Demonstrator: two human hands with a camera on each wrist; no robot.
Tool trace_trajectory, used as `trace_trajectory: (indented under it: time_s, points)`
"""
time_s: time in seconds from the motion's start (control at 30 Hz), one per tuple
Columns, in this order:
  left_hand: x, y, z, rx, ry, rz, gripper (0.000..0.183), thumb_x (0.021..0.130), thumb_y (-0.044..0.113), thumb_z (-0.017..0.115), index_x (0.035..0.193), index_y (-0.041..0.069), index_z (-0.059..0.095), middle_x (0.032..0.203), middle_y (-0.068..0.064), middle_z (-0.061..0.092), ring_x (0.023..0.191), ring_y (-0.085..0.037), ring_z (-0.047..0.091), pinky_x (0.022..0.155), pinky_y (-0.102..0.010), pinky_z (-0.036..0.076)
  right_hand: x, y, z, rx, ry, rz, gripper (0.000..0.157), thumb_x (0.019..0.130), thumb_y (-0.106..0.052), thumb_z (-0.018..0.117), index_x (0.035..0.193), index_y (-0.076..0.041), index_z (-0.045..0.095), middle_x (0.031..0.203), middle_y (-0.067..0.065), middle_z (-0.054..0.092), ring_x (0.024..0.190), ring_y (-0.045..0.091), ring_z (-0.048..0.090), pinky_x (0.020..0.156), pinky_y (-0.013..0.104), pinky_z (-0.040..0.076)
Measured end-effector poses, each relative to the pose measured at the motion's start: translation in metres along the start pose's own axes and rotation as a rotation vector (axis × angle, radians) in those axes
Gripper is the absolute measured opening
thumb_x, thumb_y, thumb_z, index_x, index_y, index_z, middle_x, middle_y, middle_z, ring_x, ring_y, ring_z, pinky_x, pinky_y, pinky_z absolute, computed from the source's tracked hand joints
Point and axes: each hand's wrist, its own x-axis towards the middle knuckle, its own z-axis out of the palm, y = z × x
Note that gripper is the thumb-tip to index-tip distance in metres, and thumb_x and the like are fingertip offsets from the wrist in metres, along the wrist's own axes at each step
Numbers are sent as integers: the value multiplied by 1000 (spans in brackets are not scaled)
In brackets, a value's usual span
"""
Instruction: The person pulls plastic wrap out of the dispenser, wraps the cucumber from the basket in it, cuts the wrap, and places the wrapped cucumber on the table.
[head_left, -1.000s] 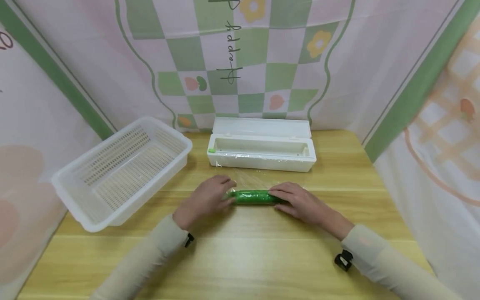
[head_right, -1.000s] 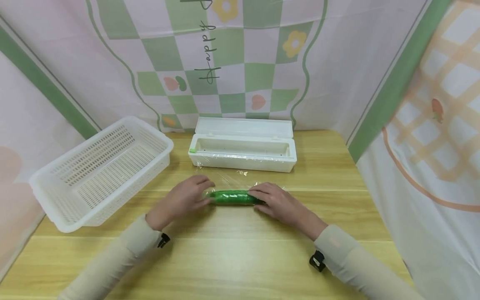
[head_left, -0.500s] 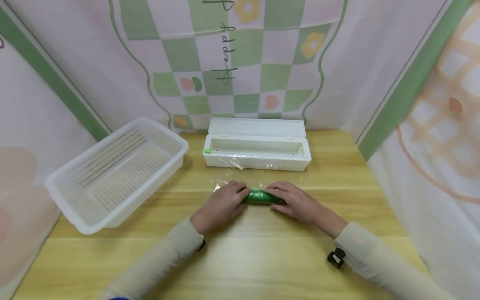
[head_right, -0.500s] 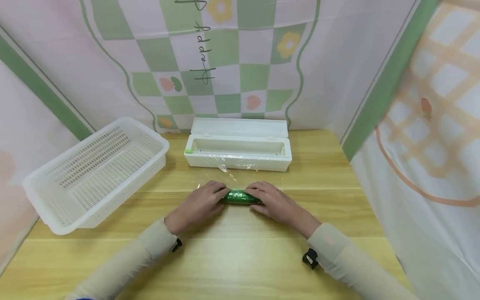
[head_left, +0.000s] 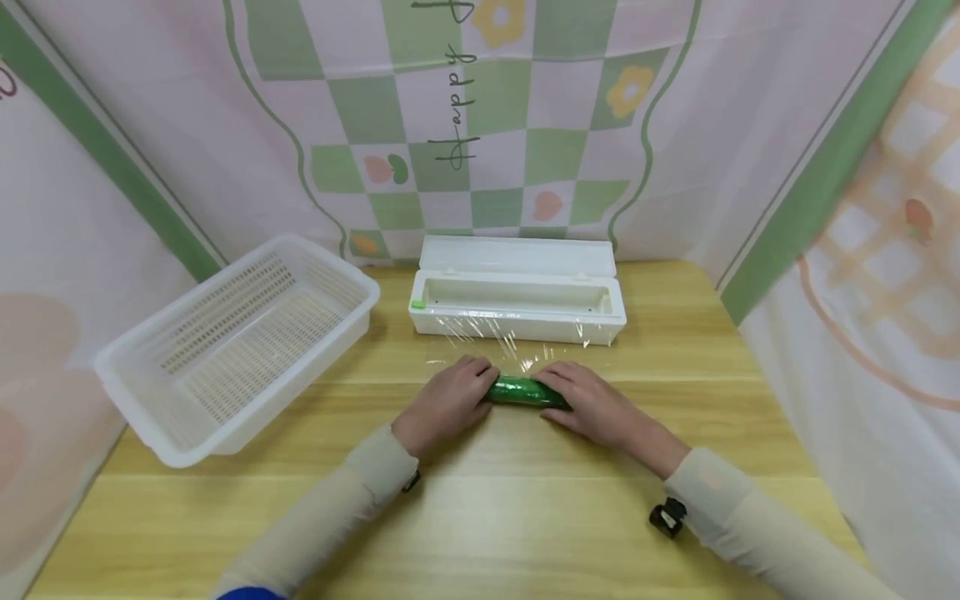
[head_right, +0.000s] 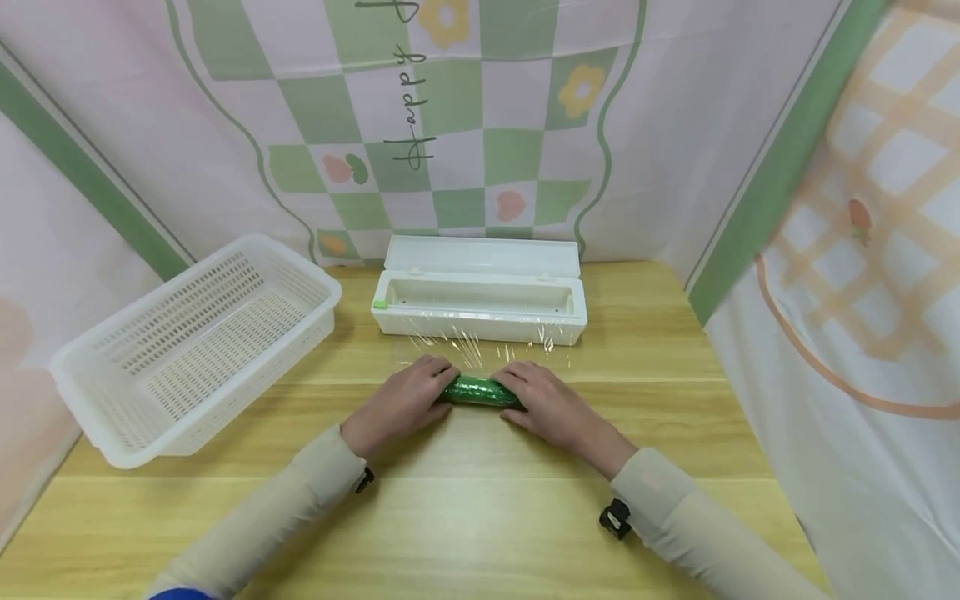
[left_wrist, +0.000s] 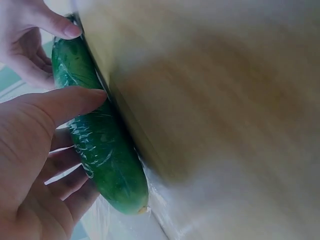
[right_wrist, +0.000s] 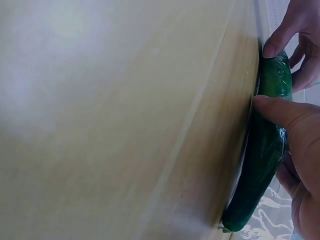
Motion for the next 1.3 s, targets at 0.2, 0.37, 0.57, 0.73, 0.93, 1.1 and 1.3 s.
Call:
trace_trajectory:
  time_s: [0.2,0.37,0.57,0.73,0.93,1.1,1.3]
  points:
    - [3,-2,2,42,15,-8,35,95,18,79,126,4,70,128,-11,66,115,-27,60,100,-37,59,3,-2,-2,-21,-14,26,55,87,-18,87,135,0,66,132,16,69,123,34,66,110,53,56]
    - [5,-5,2,74,34,12,28,96,20,79,120,6,73,121,-9,66,109,-25,58,96,-35,57,5,-3,-2,-46,-17,41,52,87,-17,87,132,0,66,129,16,70,120,33,68,107,51,57]
    - [5,-8,0,-1,2,1,27,98,17,76,123,7,72,121,-10,64,108,-26,59,89,-36,61,7,-1,-3,-73,1,35,52,85,-19,89,130,-1,68,129,15,67,120,33,65,107,52,57]
    - [8,-11,-2,-74,-53,-21,36,97,21,78,129,9,69,122,-10,65,110,-28,62,94,-40,60,9,2,-4,-96,-2,55,53,84,-23,90,128,-2,70,125,15,66,117,32,63,103,51,57]
    - [10,-17,-5,-236,-94,-45,42,97,18,77,133,3,63,124,-14,67,114,-31,64,105,-44,56,10,3,-7,-71,-80,121,53,90,-27,85,134,-3,68,119,12,67,106,26,64,94,47,60]
    - [10,-20,-7,-299,-105,-62,30,98,18,76,119,3,62,116,-12,68,110,-29,64,104,-44,55,12,4,-8,-25,-97,164,51,91,-32,83,130,-4,67,123,13,71,114,30,67,102,53,59]
    - [11,-21,-6,-318,-119,-86,27,100,19,74,119,3,63,119,-11,60,107,-24,60,99,-41,56,15,4,-11,-1,-116,185,42,91,-33,83,121,-6,70,117,10,71,109,26,66,99,50,59]
